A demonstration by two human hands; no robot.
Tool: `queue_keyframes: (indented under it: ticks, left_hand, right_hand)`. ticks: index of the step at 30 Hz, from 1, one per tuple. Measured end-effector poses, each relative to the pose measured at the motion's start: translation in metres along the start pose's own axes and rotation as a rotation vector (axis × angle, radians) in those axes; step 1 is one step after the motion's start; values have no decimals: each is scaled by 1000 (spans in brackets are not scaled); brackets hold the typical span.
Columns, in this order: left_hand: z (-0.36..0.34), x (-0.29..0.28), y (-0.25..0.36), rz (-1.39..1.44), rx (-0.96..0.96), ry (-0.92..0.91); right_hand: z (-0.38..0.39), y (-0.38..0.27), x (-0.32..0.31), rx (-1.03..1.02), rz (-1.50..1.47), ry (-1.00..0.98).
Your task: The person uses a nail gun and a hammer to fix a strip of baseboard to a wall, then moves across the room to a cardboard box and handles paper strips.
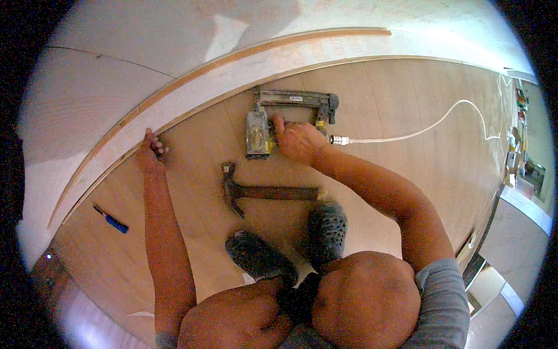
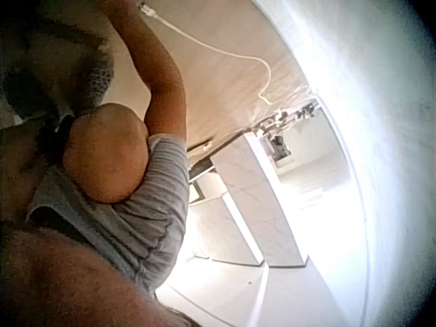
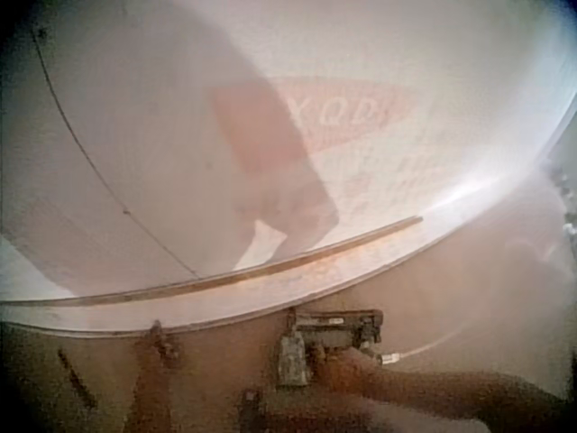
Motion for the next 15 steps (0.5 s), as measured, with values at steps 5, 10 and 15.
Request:
queue_keyframes:
  ticks: [5,10,15]
  left_hand:
    - [-9,-6,-5,-9,8,13]
    - [-15,-15,-5,18,6,-2]
    - [-35,-46,-8,-6,64,-43]
  right_hand:
    - [-1,-1,-5,46,-18,-54]
    - [1,4,1,68,-21,-32]
    - [3,6,15,38,43,15]
Point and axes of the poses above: each hand's wrist, its own z-axis away from the middle knuckle, its own x-axis out of the palm, y = z × x, the point moved 2 cm from there along -z, towards the middle knuckle, and after that the axes turned 6 degrees about -x, right-handed, at the moved point
